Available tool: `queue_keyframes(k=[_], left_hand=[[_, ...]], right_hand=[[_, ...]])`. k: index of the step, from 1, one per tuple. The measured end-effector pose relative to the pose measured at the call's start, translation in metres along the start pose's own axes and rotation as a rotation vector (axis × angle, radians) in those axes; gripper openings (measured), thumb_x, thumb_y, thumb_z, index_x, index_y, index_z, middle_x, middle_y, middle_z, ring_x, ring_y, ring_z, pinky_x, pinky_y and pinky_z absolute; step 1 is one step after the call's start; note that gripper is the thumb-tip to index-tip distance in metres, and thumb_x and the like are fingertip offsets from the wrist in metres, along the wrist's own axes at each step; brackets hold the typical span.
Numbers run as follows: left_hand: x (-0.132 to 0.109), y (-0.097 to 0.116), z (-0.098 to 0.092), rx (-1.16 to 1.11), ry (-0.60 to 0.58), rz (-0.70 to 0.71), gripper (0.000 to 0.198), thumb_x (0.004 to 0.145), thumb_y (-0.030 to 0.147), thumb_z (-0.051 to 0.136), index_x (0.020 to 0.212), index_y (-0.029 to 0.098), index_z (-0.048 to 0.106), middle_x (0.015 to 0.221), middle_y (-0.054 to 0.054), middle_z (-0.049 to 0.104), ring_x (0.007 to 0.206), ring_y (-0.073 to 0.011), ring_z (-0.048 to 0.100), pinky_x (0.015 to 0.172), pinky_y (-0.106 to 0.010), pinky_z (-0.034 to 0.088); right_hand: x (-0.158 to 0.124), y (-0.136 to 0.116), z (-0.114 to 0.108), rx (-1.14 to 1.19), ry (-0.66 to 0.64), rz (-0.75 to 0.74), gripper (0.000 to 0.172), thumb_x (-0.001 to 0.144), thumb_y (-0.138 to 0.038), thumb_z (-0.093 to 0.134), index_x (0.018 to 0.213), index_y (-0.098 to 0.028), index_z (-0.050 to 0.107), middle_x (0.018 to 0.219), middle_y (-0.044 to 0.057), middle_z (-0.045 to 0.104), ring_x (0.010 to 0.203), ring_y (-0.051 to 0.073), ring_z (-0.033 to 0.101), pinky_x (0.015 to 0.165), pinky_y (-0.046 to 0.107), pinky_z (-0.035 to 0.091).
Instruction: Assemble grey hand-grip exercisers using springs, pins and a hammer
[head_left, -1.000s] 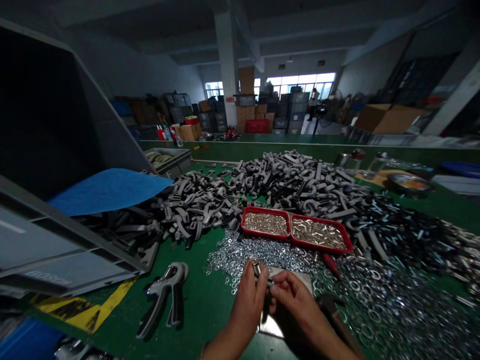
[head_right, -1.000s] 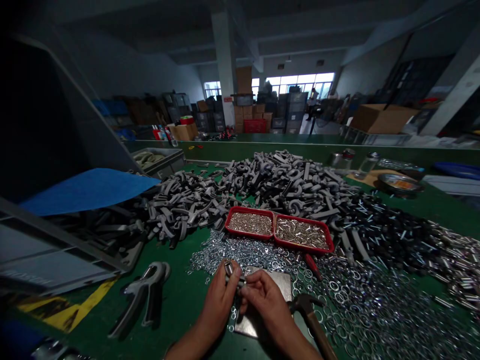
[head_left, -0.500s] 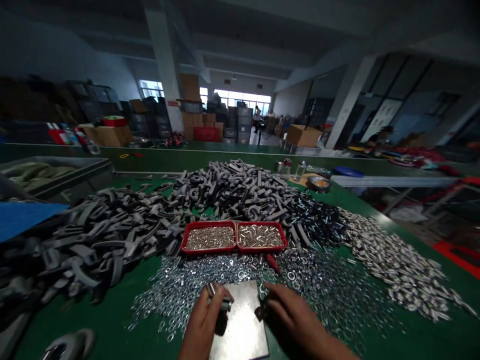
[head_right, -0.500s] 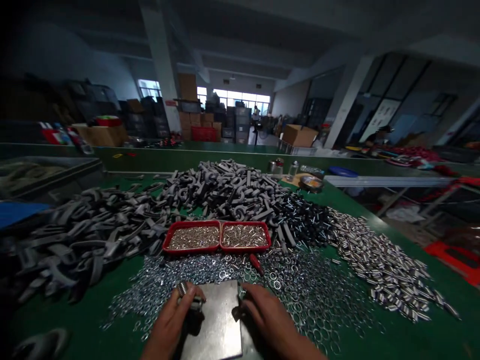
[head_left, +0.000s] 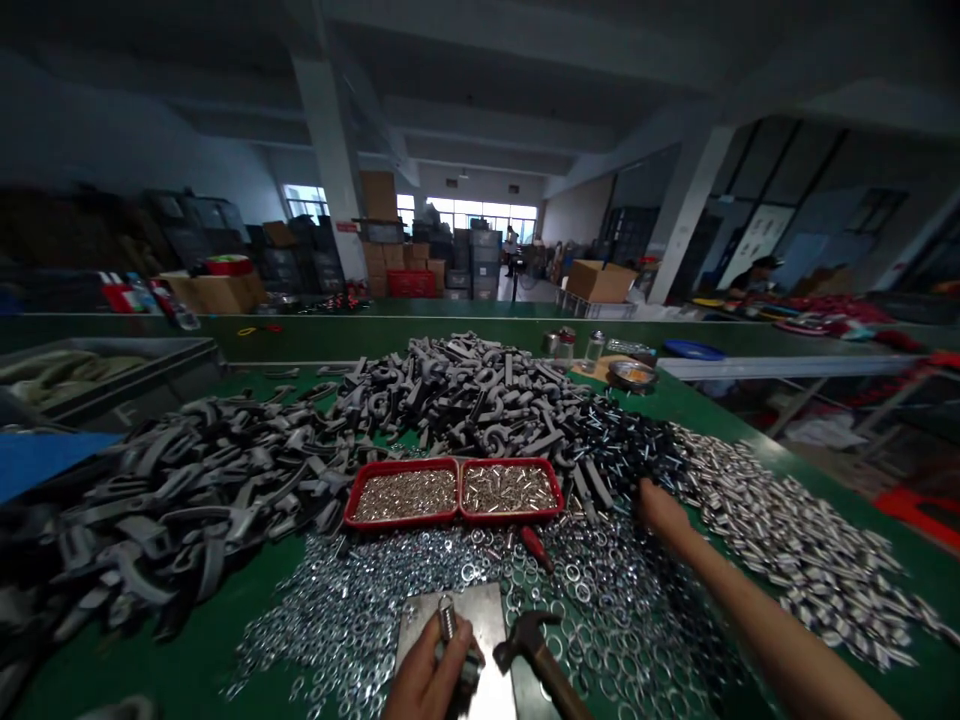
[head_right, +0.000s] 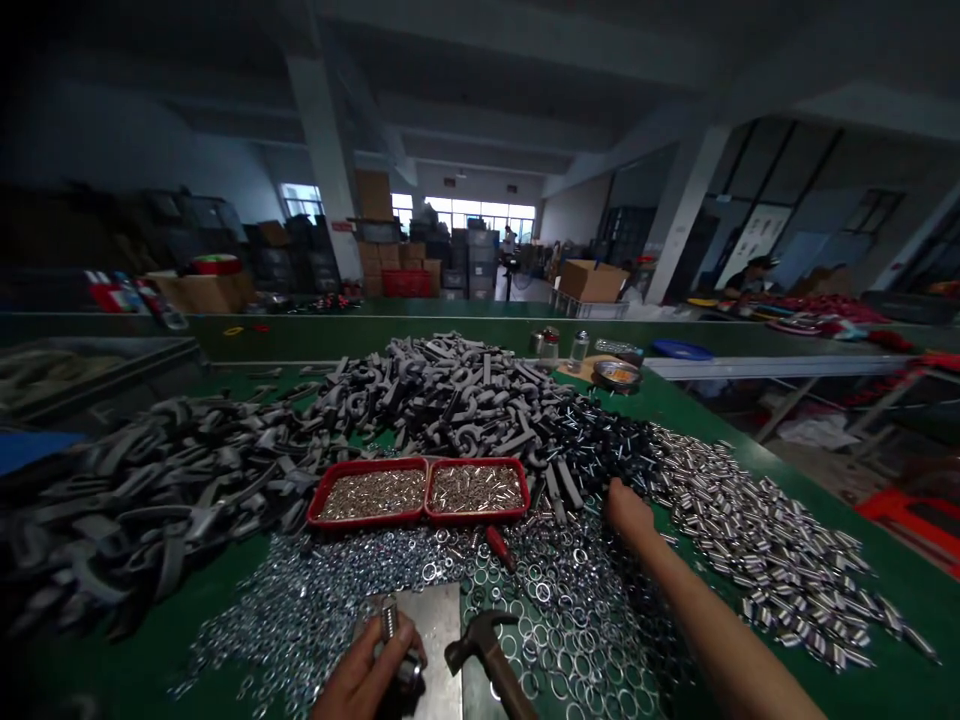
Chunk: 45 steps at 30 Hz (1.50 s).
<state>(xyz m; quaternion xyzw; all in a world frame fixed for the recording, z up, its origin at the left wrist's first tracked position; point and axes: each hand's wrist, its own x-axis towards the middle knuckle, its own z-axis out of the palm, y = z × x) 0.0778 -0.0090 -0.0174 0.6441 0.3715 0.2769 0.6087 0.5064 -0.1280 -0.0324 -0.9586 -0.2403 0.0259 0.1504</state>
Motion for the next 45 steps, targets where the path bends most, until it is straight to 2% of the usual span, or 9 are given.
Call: queue_keyframes(k=[6,12,16,22,29,32,37,41,45], left_hand=[[0.007,0.014,-0.011,-0.294,0.029,-0.146,0.045,0.086,0.064,0.058,0.082,0.019,0.061,0.077,-0.002,0.062,0.071,-0.0167,0.056,0.067,-0.026,0.044],[0.007,0.025,-0.004,-0.664,0.051,-0.202,0.035,0.087,0.052,0.065,0.087,0.017,0.06,0.082,-0.002,0.062,0.074,-0.0144,0.056,0.07,-0.025,0.044],[-0.001,0.027,-0.01,-0.734,0.027,-0.174,0.029,0.091,0.048,0.061,0.094,0.019,0.058,0.088,-0.002,0.064,0.08,-0.0155,0.06,0.077,-0.027,0.046],[-0.004,0.017,-0.033,-0.396,0.115,-0.101,0.038,0.092,0.056,0.054,0.089,0.018,0.058,0.086,-0.003,0.062,0.081,-0.0178,0.059,0.077,-0.029,0.045],[-0.002,0.03,-0.041,-0.137,-0.058,-0.05,0.038,0.095,0.056,0.048,0.089,0.019,0.055,0.084,-0.003,0.061,0.08,-0.0184,0.057,0.074,-0.029,0.044],[-0.005,0.031,-0.041,0.009,-0.031,0.041,0.031,0.095,0.05,0.048,0.092,0.02,0.055,0.087,-0.004,0.061,0.082,-0.0193,0.058,0.076,-0.031,0.043],[-0.004,0.02,-0.045,0.308,0.001,0.228,0.021,0.097,0.039,0.048,0.09,0.02,0.053,0.083,-0.003,0.06,0.078,-0.0196,0.056,0.074,-0.032,0.042],[-0.003,0.017,-0.053,0.354,-0.109,0.433,0.02,0.1,0.033,0.042,0.093,0.019,0.055,0.091,-0.005,0.062,0.087,-0.0197,0.057,0.081,-0.032,0.043],[-0.005,0.017,-0.061,0.385,-0.285,0.479,0.023,0.1,0.036,0.043,0.094,0.019,0.056,0.093,-0.005,0.063,0.088,-0.0192,0.056,0.081,-0.031,0.043]], right_hand=[[-0.037,-0.014,-0.031,0.169,0.115,-0.138,0.029,0.092,-0.023,0.057,0.12,-0.014,0.057,0.116,0.017,0.067,0.105,0.029,0.065,0.089,0.043,0.05],[-0.203,-0.145,-0.002,1.045,-0.279,-0.364,0.032,0.093,-0.043,0.058,0.119,-0.025,0.052,0.099,0.005,0.072,0.087,0.022,0.072,0.08,0.034,0.057],[-0.264,-0.196,0.021,1.006,-0.245,-0.669,0.019,0.096,-0.03,0.055,0.115,-0.03,0.055,0.107,0.003,0.069,0.097,0.019,0.068,0.084,0.032,0.056],[-0.264,-0.179,0.027,0.665,-0.271,-0.939,0.028,0.098,-0.021,0.049,0.124,-0.031,0.05,0.111,0.004,0.066,0.102,0.019,0.064,0.089,0.033,0.053],[-0.254,-0.171,0.012,0.67,-0.404,-1.05,0.025,0.097,-0.019,0.047,0.12,-0.027,0.056,0.108,0.007,0.064,0.1,0.021,0.06,0.089,0.036,0.05],[-0.257,-0.185,0.009,0.908,-0.614,-0.81,0.014,0.096,-0.031,0.055,0.107,-0.025,0.061,0.096,0.005,0.064,0.091,0.019,0.06,0.082,0.034,0.051],[-0.275,-0.205,0.015,1.331,-1.252,-0.14,0.051,0.095,-0.066,0.038,0.096,-0.02,0.059,0.059,-0.006,0.047,0.043,0.01,0.04,0.04,0.021,0.038],[-0.282,-0.205,0.015,1.145,-1.106,-0.287,0.058,0.091,-0.069,0.045,0.07,-0.018,0.06,0.053,-0.003,0.052,0.045,0.009,0.045,0.045,0.019,0.037],[-0.285,-0.202,0.016,1.054,-1.265,-0.328,0.078,0.092,-0.076,0.016,0.059,-0.02,0.059,0.039,-0.005,0.038,0.035,0.01,0.036,0.045,0.023,0.038]])
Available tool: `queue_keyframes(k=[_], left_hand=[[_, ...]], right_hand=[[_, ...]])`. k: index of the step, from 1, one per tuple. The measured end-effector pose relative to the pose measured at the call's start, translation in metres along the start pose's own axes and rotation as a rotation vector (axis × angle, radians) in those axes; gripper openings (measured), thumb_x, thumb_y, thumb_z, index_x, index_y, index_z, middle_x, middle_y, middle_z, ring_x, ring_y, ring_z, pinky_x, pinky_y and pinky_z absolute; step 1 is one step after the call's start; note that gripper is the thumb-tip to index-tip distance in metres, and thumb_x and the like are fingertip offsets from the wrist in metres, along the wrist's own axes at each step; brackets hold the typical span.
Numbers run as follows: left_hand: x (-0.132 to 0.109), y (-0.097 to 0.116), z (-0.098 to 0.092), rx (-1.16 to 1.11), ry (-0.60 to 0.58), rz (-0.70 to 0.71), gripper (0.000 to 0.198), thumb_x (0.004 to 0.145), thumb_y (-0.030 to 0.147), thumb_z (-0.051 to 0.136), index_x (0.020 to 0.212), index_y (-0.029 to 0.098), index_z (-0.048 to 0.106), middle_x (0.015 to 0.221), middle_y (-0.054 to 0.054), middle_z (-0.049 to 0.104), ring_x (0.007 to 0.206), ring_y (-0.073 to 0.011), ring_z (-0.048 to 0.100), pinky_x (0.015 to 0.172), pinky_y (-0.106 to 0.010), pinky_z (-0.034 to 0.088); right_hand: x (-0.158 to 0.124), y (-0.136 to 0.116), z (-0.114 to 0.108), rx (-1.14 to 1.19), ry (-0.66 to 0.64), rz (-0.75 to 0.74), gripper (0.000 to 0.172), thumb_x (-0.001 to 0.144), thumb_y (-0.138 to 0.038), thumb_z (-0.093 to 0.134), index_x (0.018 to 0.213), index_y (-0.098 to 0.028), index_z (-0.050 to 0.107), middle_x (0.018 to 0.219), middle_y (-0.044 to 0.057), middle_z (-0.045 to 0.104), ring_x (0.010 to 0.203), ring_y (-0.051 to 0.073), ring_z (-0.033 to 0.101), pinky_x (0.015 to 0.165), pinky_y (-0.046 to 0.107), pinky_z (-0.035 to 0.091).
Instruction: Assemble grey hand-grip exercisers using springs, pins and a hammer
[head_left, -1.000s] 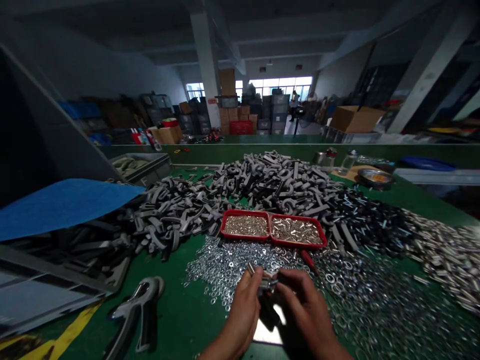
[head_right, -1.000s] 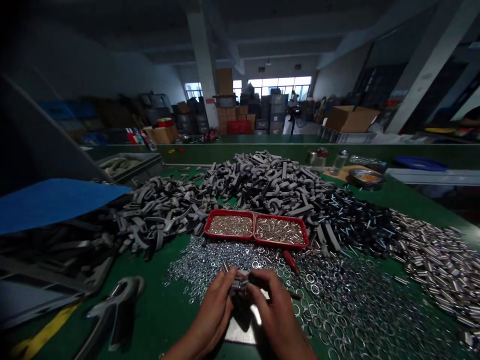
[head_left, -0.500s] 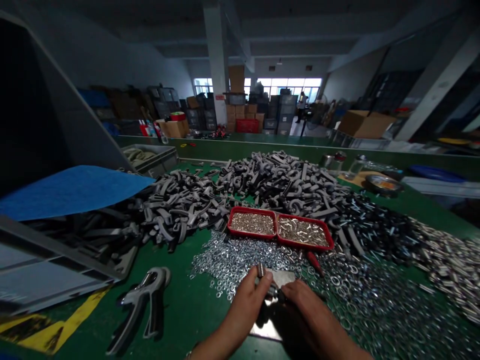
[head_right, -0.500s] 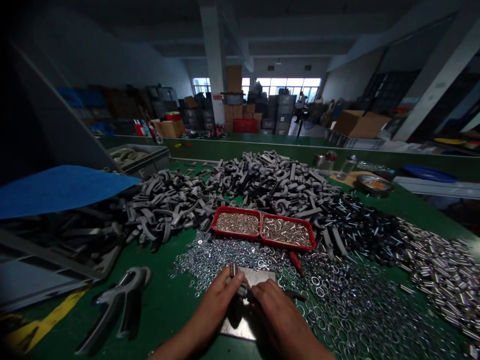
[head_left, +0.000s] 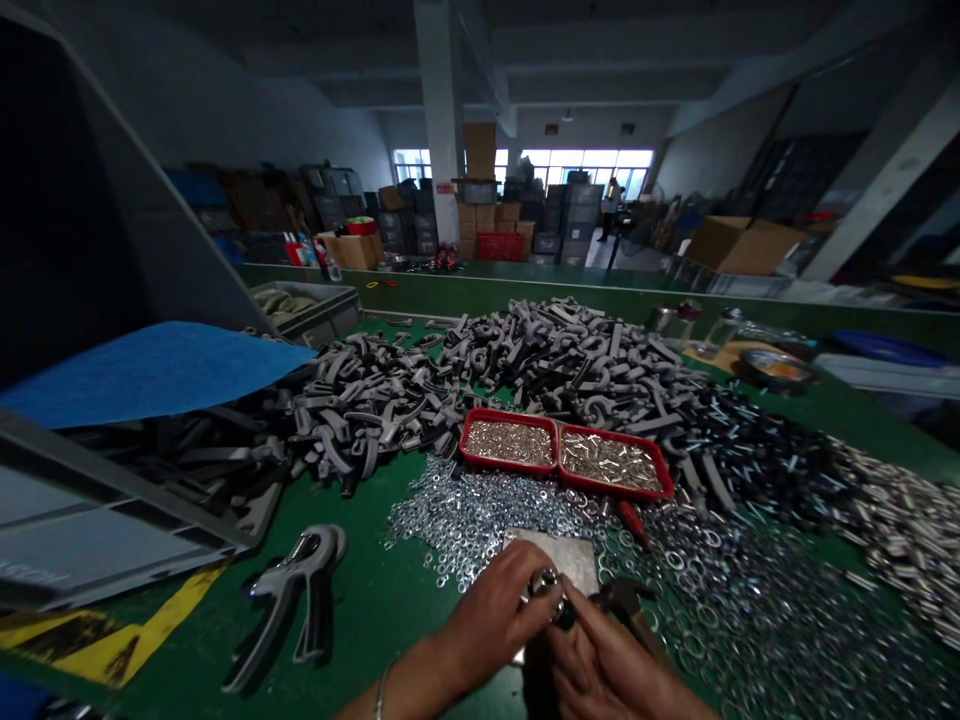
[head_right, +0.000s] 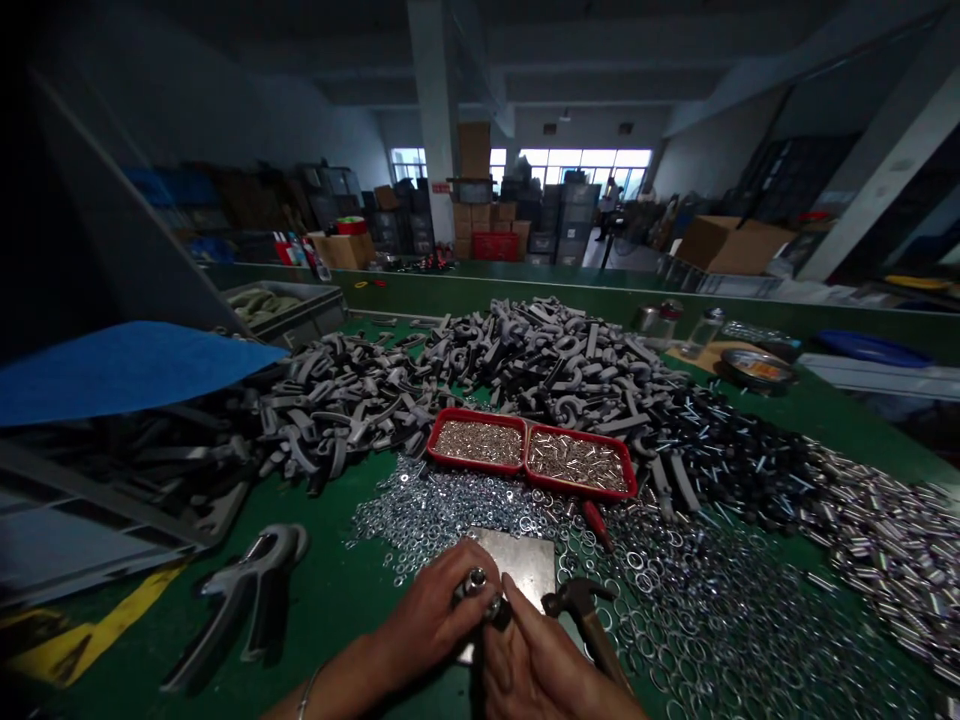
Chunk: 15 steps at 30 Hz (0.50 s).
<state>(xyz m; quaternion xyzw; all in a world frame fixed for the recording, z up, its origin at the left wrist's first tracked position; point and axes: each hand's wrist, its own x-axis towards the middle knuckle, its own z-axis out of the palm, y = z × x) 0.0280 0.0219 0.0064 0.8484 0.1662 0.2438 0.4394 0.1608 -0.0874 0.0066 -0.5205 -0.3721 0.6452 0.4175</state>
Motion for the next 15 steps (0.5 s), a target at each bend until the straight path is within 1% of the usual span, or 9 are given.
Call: queue_keyframes(k=[2,4,5,7,8,9,10,12,15], left_hand=[[-0.004,-0.004,-0.002,-0.047,-0.032,-0.138,0.025,0.099,0.04,0.045,0.09,0.019,0.057,0.089,-0.004,0.062,0.082,-0.0181,0.055,0.076,-0.03,0.042],[-0.007,-0.009,-0.003,-0.152,0.013,-0.283,0.028,0.098,0.043,0.046,0.088,0.019,0.056,0.085,-0.003,0.061,0.08,-0.0173,0.055,0.074,-0.029,0.042],[-0.009,-0.012,-0.004,-0.211,0.051,-0.339,0.029,0.098,0.044,0.046,0.088,0.019,0.056,0.084,-0.002,0.061,0.079,-0.017,0.055,0.074,-0.028,0.042],[-0.012,-0.015,-0.005,-0.291,0.115,-0.412,0.03,0.097,0.047,0.046,0.089,0.019,0.056,0.083,-0.001,0.06,0.079,-0.0164,0.055,0.074,-0.027,0.042],[-0.013,-0.015,-0.005,-0.306,0.135,-0.427,0.031,0.097,0.047,0.046,0.089,0.019,0.056,0.083,-0.001,0.06,0.078,-0.0161,0.055,0.073,-0.027,0.042],[-0.014,-0.014,-0.005,-0.309,0.147,-0.43,0.031,0.097,0.047,0.047,0.089,0.019,0.056,0.083,-0.001,0.06,0.078,-0.0159,0.054,0.073,-0.027,0.042],[-0.015,-0.013,-0.005,-0.304,0.155,-0.423,0.03,0.097,0.047,0.047,0.089,0.019,0.056,0.083,-0.001,0.06,0.078,-0.0159,0.054,0.074,-0.027,0.042],[-0.016,-0.009,-0.006,-0.267,0.163,-0.371,0.03,0.097,0.046,0.046,0.09,0.019,0.056,0.084,-0.001,0.061,0.078,-0.0161,0.054,0.074,-0.027,0.042],[-0.017,-0.004,-0.008,-0.164,0.108,-0.231,0.027,0.099,0.042,0.045,0.094,0.019,0.059,0.09,-0.003,0.063,0.083,-0.0177,0.055,0.079,-0.03,0.042]], right_hand=[[-0.001,0.003,-0.003,-0.103,-0.033,0.039,0.087,0.092,-0.075,0.003,0.056,-0.019,0.06,0.039,-0.004,0.038,0.035,0.011,0.038,0.049,0.025,0.042],[-0.003,0.005,-0.009,-0.338,0.014,0.011,0.087,0.094,-0.071,0.003,0.064,-0.018,0.066,0.045,-0.001,0.049,0.041,0.013,0.047,0.057,0.028,0.046],[-0.004,0.005,-0.013,-0.497,0.086,-0.044,0.08,0.095,-0.071,0.013,0.077,-0.018,0.07,0.054,0.001,0.058,0.049,0.015,0.054,0.062,0.029,0.047],[-0.005,0.006,-0.018,-0.809,0.256,-0.198,0.057,0.091,-0.069,0.04,0.105,-0.021,0.067,0.083,0.007,0.07,0.072,0.023,0.063,0.07,0.034,0.047],[-0.004,0.006,-0.018,-0.925,0.322,-0.266,0.052,0.088,-0.067,0.05,0.11,-0.021,0.064,0.093,0.01,0.07,0.08,0.026,0.064,0.072,0.037,0.047],[-0.004,0.006,-0.017,-0.987,0.361,-0.309,0.049,0.086,-0.064,0.055,0.107,-0.021,0.064,0.096,0.012,0.069,0.083,0.028,0.063,0.073,0.038,0.046],[-0.002,0.005,-0.013,-0.98,0.373,-0.322,0.045,0.088,-0.063,0.054,0.098,-0.02,0.064,0.092,0.012,0.069,0.081,0.027,0.062,0.072,0.038,0.046],[0.001,0.003,-0.002,-0.788,0.32,-0.284,0.047,0.096,-0.06,0.04,0.083,-0.021,0.062,0.077,0.008,0.065,0.07,0.022,0.061,0.065,0.033,0.046],[0.003,-0.001,0.01,-0.475,0.217,-0.203,0.061,0.101,-0.058,0.018,0.083,-0.02,0.062,0.063,0.003,0.061,0.06,0.018,0.06,0.055,0.026,0.044]])
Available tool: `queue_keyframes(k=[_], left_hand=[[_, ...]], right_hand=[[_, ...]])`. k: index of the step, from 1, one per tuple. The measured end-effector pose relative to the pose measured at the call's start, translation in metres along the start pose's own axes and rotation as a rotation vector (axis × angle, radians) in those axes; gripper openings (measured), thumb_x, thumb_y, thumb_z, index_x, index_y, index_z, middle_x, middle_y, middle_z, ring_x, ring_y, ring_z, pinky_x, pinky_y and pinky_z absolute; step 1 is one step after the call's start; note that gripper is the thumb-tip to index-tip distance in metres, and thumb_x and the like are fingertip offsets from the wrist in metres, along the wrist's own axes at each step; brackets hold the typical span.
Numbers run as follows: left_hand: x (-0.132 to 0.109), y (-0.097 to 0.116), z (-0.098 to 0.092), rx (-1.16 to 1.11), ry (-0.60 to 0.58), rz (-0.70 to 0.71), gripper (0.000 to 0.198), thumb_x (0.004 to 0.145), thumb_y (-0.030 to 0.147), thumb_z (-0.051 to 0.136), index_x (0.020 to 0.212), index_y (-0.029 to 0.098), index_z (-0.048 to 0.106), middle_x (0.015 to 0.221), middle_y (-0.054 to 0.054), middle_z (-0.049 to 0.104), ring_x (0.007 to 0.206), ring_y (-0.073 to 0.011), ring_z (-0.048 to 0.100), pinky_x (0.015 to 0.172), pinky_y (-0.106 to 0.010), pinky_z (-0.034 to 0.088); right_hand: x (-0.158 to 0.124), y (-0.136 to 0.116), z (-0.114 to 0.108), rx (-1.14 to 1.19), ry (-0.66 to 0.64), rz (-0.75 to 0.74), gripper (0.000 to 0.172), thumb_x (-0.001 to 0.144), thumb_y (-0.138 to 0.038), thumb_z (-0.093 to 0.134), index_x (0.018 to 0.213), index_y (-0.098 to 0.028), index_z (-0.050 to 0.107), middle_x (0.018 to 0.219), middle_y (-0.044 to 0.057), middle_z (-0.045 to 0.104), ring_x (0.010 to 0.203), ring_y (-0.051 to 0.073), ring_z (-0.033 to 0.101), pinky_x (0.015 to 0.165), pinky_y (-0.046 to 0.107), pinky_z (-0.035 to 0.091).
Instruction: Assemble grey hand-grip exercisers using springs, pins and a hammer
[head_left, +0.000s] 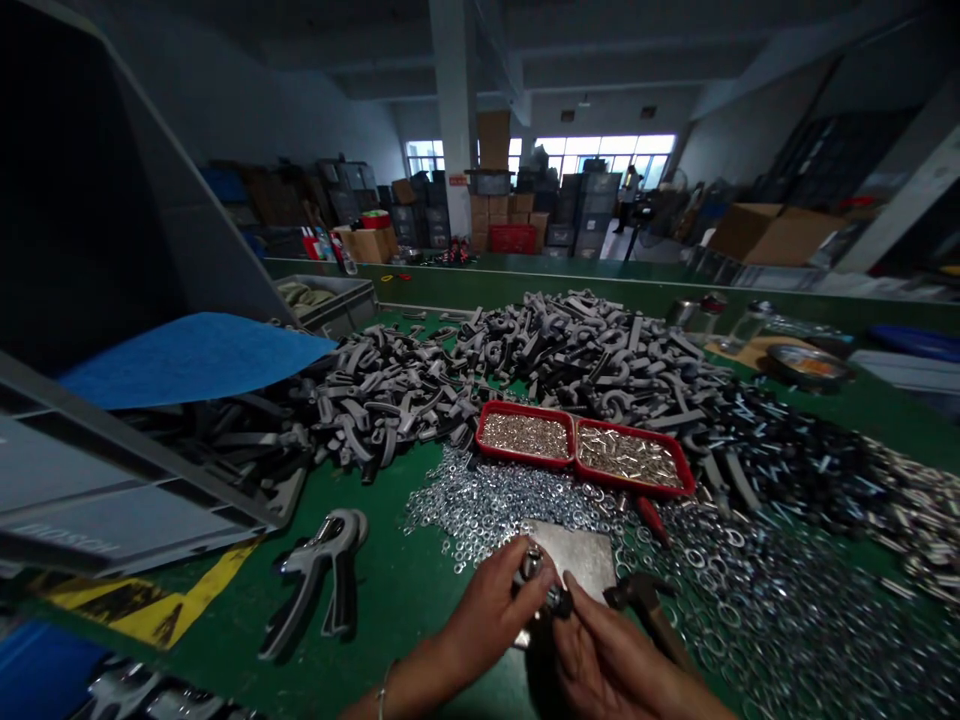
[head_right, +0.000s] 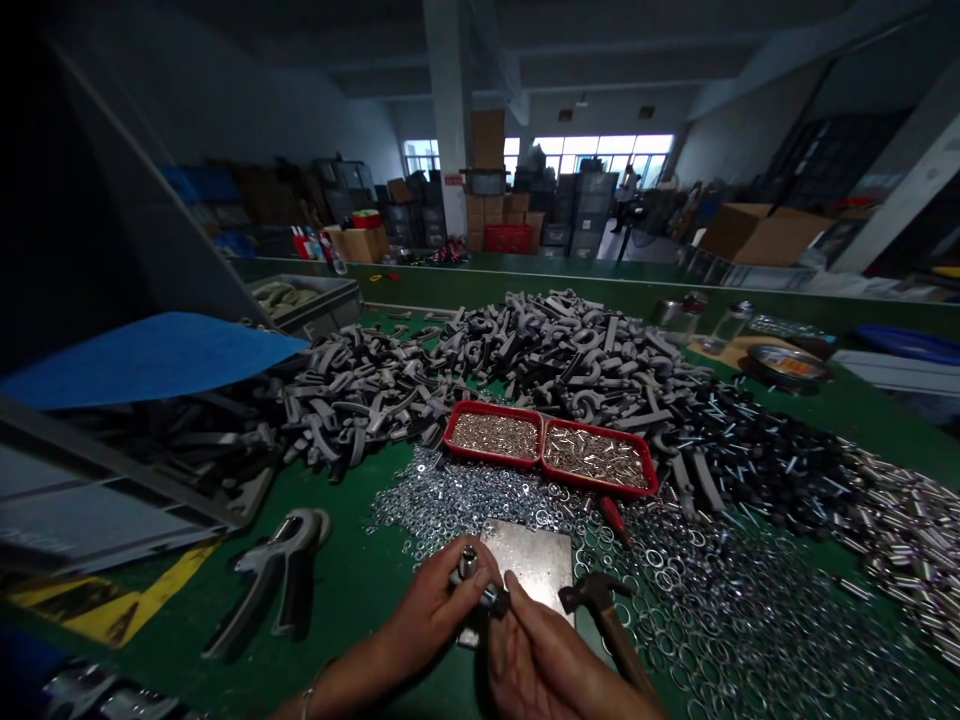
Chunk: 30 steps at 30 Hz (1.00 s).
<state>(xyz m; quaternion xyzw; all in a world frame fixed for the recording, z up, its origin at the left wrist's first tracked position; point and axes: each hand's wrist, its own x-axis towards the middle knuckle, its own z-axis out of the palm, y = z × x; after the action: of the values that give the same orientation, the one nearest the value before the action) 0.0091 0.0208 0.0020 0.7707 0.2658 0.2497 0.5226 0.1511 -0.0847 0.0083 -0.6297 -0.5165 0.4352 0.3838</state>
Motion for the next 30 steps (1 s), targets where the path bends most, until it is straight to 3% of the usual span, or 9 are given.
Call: queue_keyframes(k=[5,10,15,17,20,22,25,27,30], left_hand=[[0.0,-0.003,0.001,-0.005,0.04,-0.059,0.026,0.098,0.041,0.045,0.091,0.019,0.058,0.085,-0.002,0.062,0.078,-0.017,0.055,0.074,-0.029,0.042],[-0.001,-0.003,0.004,-0.016,-0.021,0.028,0.024,0.099,0.039,0.044,0.093,0.02,0.058,0.092,-0.004,0.063,0.087,-0.0183,0.057,0.082,-0.031,0.043],[0.0,0.0,0.013,-0.015,0.07,-0.091,0.025,0.1,0.04,0.04,0.099,0.021,0.057,0.095,-0.005,0.063,0.09,-0.0199,0.057,0.086,-0.032,0.045],[0.0,-0.001,0.017,-0.064,0.133,-0.059,0.025,0.102,0.038,0.037,0.102,0.021,0.056,0.102,-0.006,0.061,0.098,-0.0202,0.058,0.091,-0.033,0.045],[0.001,-0.005,0.02,0.05,0.049,0.154,0.018,0.098,0.033,0.044,0.098,0.021,0.057,0.117,-0.009,0.055,0.108,-0.0218,0.055,0.097,-0.036,0.044],[0.002,-0.006,0.023,0.079,0.041,0.159,0.016,0.098,0.032,0.044,0.097,0.02,0.056,0.115,-0.01,0.054,0.105,-0.0217,0.055,0.095,-0.037,0.045],[0.005,-0.007,0.029,-0.009,0.202,-0.025,0.02,0.102,0.03,0.035,0.103,0.02,0.053,0.106,-0.009,0.057,0.102,-0.0206,0.055,0.095,-0.038,0.044],[0.006,-0.008,0.03,-0.001,0.227,-0.01,0.019,0.103,0.028,0.035,0.102,0.02,0.052,0.104,-0.008,0.057,0.101,-0.0199,0.055,0.094,-0.037,0.044],[0.004,-0.012,0.027,0.107,0.078,0.22,0.014,0.1,0.026,0.041,0.098,0.02,0.054,0.105,-0.008,0.054,0.099,-0.0193,0.054,0.091,-0.035,0.046]], right_hand=[[0.001,0.001,-0.006,-0.077,0.081,-0.056,0.042,0.086,-0.063,0.06,0.085,-0.021,0.065,0.081,0.007,0.067,0.078,0.022,0.062,0.068,0.03,0.047],[0.0,0.006,-0.007,0.013,-0.052,-0.065,0.064,0.1,-0.061,0.02,0.08,-0.02,0.063,0.065,0.003,0.062,0.059,0.016,0.059,0.058,0.027,0.046],[-0.003,0.008,-0.008,-0.292,0.141,-0.092,0.05,0.088,-0.069,0.05,0.082,-0.022,0.062,0.078,0.007,0.065,0.07,0.021,0.059,0.064,0.032,0.047],[-0.002,0.009,-0.006,-0.146,0.052,0.002,0.058,0.094,-0.069,0.032,0.075,-0.022,0.058,0.062,0.003,0.058,0.054,0.017,0.054,0.055,0.03,0.045],[-0.001,0.012,-0.006,0.127,-0.201,0.156,0.072,0.099,-0.063,0.005,0.072,-0.02,0.056,0.049,-0.002,0.049,0.038,0.013,0.043,0.045,0.026,0.039],[-0.001,0.012,-0.008,0.035,-0.087,0.086,0.063,0.096,-0.068,0.025,0.079,-0.019,0.06,0.063,0.002,0.06,0.052,0.015,0.053,0.054,0.028,0.044],[-0.002,0.014,-0.011,-0.094,0.186,-0.033,0.049,0.084,-0.07,0.055,0.082,-0.022,0.06,0.081,0.005,0.062,0.071,0.018,0.055,0.063,0.028,0.045],[-0.003,0.017,-0.008,0.181,0.061,0.085,0.05,0.088,-0.071,0.047,0.08,-0.023,0.056,0.067,-0.001,0.052,0.053,0.013,0.044,0.05,0.024,0.04],[-0.004,0.02,-0.005,0.61,-0.232,0.29,0.053,0.094,-0.07,0.03,0.083,-0.023,0.052,0.053,-0.009,0.037,0.037,0.008,0.023,0.037,0.021,0.028]])
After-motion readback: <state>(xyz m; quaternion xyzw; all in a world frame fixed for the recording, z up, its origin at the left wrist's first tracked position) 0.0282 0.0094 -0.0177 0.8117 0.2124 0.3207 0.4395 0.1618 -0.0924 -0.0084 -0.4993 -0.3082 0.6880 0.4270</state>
